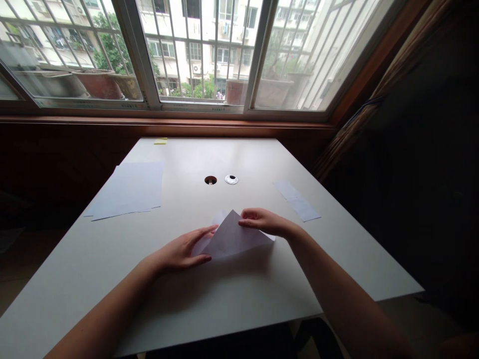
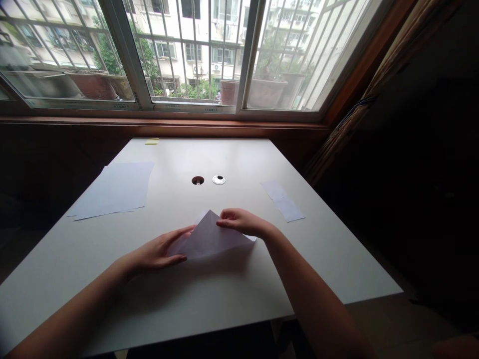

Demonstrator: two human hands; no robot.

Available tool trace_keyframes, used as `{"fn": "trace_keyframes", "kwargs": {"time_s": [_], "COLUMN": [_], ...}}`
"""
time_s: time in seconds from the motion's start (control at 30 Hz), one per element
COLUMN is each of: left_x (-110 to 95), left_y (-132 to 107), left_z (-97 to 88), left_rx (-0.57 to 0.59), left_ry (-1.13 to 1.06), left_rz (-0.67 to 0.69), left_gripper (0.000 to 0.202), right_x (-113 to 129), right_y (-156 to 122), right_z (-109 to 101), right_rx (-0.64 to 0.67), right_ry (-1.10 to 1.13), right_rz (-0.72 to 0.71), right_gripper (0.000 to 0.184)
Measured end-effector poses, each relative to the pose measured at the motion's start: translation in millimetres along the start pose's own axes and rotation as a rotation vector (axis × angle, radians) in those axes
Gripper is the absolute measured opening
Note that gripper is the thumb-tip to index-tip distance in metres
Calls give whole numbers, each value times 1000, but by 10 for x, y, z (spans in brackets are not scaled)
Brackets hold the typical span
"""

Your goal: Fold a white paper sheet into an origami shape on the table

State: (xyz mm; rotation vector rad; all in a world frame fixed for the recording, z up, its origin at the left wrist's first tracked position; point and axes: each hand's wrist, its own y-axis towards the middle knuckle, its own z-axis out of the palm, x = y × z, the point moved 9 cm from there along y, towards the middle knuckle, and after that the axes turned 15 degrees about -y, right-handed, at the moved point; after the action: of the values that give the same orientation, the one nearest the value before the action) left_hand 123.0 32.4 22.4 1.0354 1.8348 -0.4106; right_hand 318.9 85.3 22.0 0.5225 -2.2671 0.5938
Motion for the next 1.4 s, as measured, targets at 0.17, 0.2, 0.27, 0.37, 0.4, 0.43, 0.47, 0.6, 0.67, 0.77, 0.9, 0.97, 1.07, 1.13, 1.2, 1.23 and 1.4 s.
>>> {"fn": "trace_keyframes", "kwargs": {"time_s": [0.17, 0.2, 0.27, 0.37, 0.4, 0.43, 0.47, 0.6, 0.67, 0.77, 0.9, 0.97, 1.07, 1.13, 1.2, 1.23, 1.4], "left_x": [0, -13, -21, 45, 88, 139, 197, 413, 469, 458, 298, 232, 219, 235, 252, 262, 330], "left_y": [13, 19, 35, 64, 68, 67, 60, -18, -64, -100, -66, -31, 8, 10, -3, -11, -7], "left_z": [8, 17, 29, -12, -38, -66, -96, -219, -252, -250, -127, -52, 6, 2, -31, -58, -194], "left_rx": [16, 30, 55, 41, 25, 8, -8, -69, -75, -62, -24, -23, -61, -98, -135, -156, -242], "left_ry": [61, 82, 96, 48, 29, 16, 14, 137, 241, 364, 440, 436, 383, 325, 249, 205, 18], "left_rz": [37, 69, 122, 137, 131, 123, 114, 111, 128, 143, 170, 180, 181, 198, 221, 222, 60], "left_gripper": [62, 55, 39, 30, 29, 30, 29, 27, 31, 40, 42, 35, 34, 34, 31, 30, 23], "right_x": [75, 90, 86, 42, 41, 49, 62, 88, 95, 41, -2, -19, -1, 36, 58, 54, -30], "right_y": [38, 33, 19, -17, -36, -58, -85, -201, -257, -360, -522, -564, -596, -604, -586, -563, -402], "right_z": [218, 255, 298, 316, 312, 303, 292, 266, 270, 251, 351, 362, 349, 344, 321, 299, 186], "right_rx": [214, 243, 265, 257, 252, 244, 234, 143, 33, -242, -396, -413, -427, -437, -444, -443, -322], "right_ry": [173, 216, 254, 244, 237, 228, 213, 48, -96, -305, -572, -673, -712, -644, -530, -474, -256], "right_rz": [-24, -35, -40, -33, -44, -62, -84, -199, -311, -448, -579, -552, -527, -569, -596, -581, -334], "right_gripper": [46, 46, 47, 50, 51, 52, 52, 45, 36, 26, 36, 41, 39, 33, 26, 23, 26]}}
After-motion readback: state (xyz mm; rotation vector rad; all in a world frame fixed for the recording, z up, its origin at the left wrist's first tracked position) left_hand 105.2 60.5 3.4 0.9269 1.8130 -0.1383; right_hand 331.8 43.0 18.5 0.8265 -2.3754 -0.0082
